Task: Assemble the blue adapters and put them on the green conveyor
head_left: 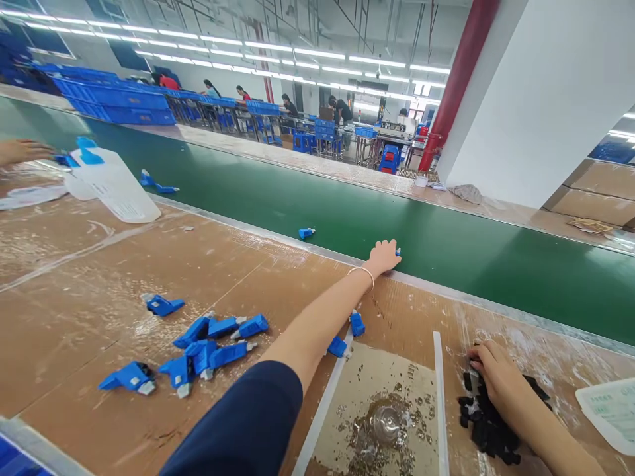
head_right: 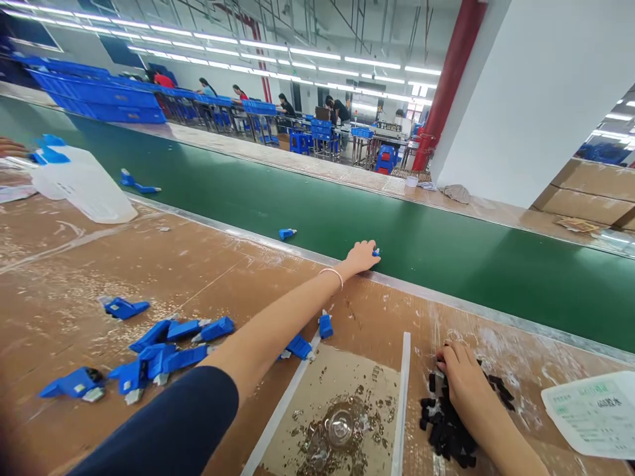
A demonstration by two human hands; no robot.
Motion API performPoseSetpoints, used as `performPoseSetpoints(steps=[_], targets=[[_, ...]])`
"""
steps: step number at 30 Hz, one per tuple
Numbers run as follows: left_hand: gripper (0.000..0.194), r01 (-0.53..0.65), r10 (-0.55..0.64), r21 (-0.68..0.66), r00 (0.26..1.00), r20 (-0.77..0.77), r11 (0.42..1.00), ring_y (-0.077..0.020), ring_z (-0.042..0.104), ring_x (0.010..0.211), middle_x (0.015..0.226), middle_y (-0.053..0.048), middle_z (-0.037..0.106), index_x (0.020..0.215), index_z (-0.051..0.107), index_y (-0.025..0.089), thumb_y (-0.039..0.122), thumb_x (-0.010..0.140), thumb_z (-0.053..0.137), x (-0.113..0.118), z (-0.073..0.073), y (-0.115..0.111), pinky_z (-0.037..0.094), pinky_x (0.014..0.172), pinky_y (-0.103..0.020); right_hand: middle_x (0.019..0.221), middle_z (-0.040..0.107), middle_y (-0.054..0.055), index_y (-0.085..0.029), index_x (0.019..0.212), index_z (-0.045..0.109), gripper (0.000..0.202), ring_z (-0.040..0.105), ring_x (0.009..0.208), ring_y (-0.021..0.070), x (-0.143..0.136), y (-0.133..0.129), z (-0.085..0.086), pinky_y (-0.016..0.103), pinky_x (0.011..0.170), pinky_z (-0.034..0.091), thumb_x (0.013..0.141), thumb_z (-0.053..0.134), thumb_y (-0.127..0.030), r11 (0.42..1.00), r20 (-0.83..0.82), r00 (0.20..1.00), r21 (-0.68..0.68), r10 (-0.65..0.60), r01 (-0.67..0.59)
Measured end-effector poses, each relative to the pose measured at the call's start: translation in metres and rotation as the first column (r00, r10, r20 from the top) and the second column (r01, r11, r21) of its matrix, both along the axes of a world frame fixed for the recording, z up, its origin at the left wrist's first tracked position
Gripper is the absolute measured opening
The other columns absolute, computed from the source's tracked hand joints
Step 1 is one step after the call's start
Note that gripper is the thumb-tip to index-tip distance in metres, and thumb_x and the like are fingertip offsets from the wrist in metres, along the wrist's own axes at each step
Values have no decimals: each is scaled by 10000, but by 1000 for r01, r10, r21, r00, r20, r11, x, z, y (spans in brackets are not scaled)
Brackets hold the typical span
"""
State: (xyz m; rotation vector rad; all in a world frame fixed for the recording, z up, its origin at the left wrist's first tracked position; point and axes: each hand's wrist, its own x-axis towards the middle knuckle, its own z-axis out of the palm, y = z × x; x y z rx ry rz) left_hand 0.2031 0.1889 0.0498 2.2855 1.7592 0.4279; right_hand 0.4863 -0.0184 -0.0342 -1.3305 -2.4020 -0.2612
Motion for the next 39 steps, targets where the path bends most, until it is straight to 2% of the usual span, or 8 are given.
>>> performPoseSetpoints(steps=[8, 16, 23, 29, 32, 35, 37, 39], targets=[[309, 313, -313, -25, 950, 4, 949, -232, 631, 1057, 1221, -95, 629, 1197, 606, 169, 354, 950, 596, -25, -1, -36, 541, 910, -455, 914, 674, 120, -160, 1029, 597, 210, 673, 833, 260, -17, -9, 9, 383, 726, 574, 991, 391, -175, 995, 117, 993, 95, 17, -28], [162, 588, -588, -26, 803, -97, 808, -242, 632, 1001, 1041, -88, 699, 990, 681, 157, 137, 849, 604, -60, 5, -137, 486, 890, -341, 1115, 699, 185, -102, 1099, 669, 402, 682, 983, 295, -65, -42, 22, 412, 850, 595, 807, 432, 40, 984, 281, 950, 69, 139, -165], [344, 614, -595, 111, 786, -167, 781, -336, 490, 1264, 1245, -182, 643, 1103, 629, 103, -8, 797, 519, -75, -7, -203, 362, 1051, -485, 1142, 689, 233, -65, 1145, 667, 435, 695, 968, 334, -75, -59, 11, 428, 787, 627, 774, 458, 25, 983, 345, 925, 33, 160, -183], [289, 555, -566, 193, 824, 1, 809, -291, 608, 1103, 1124, -145, 705, 1121, 638, 127, 102, 914, 437, -92, 9, -241, 422, 971, -449, 1121, 690, 215, -86, 1197, 617, 504, 691, 968, 311, -77, -66, 22, 396, 786, 615, 759, 416, 63, 991, 314, 940, -23, 132, -132], [304, 501, -516, 124, 820, 249, 856, -274, 630, 1083, 1125, -107, 717, 1162, 640, 192, 136, 919, 466, -106, 17, -274, 434, 961, -435, 1028, 696, 185, -113, 1130, 619, 484, 690, 881, 301, -80, -65, 31, 413, 743, 605, 741, 391, 63, 994, 261, 960, -64, 105, -91], [311, 372, -265, -61, 756, 599, 926, -253, 622, 1101, 1160, -67, 706, 1206, 628, 273, 219, 904, 581, -115, 10, -307, 438, 969, -405, 933, 691, 154, -133, 1054, 606, 351, 690, 812, 283, -81, -59, 41, 415, 722, 596, 830, 372, 1, 993, 176, 981, -99, 85, -68], [336, 328, -1, -247, 604, 797, 912, -227, 623, 1055, 1145, -49, 687, 1212, 603, 299, 281, 880, 649, -114, -4, -325, 465, 915, -367, 925, 692, 133, -151, 1068, 577, 266, 696, 804, 264, -81, -55, 47, 393, 709, 597, 906, 376, -89, 991, 106, 992, -122, 70, -57], [327, 409, 234, -371, 346, 908, 834, -177, 625, 895, 1019, -25, 666, 1171, 577, 283, 353, 869, 680, -109, -21, -337, 485, 785, -304, 949, 698, 108, -170, 1135, 531, 230, 702, 786, 230, -85, -55, 55, 350, 684, 600, 952, 393, -181, 988, 46, 997, -145, 57, -50]])
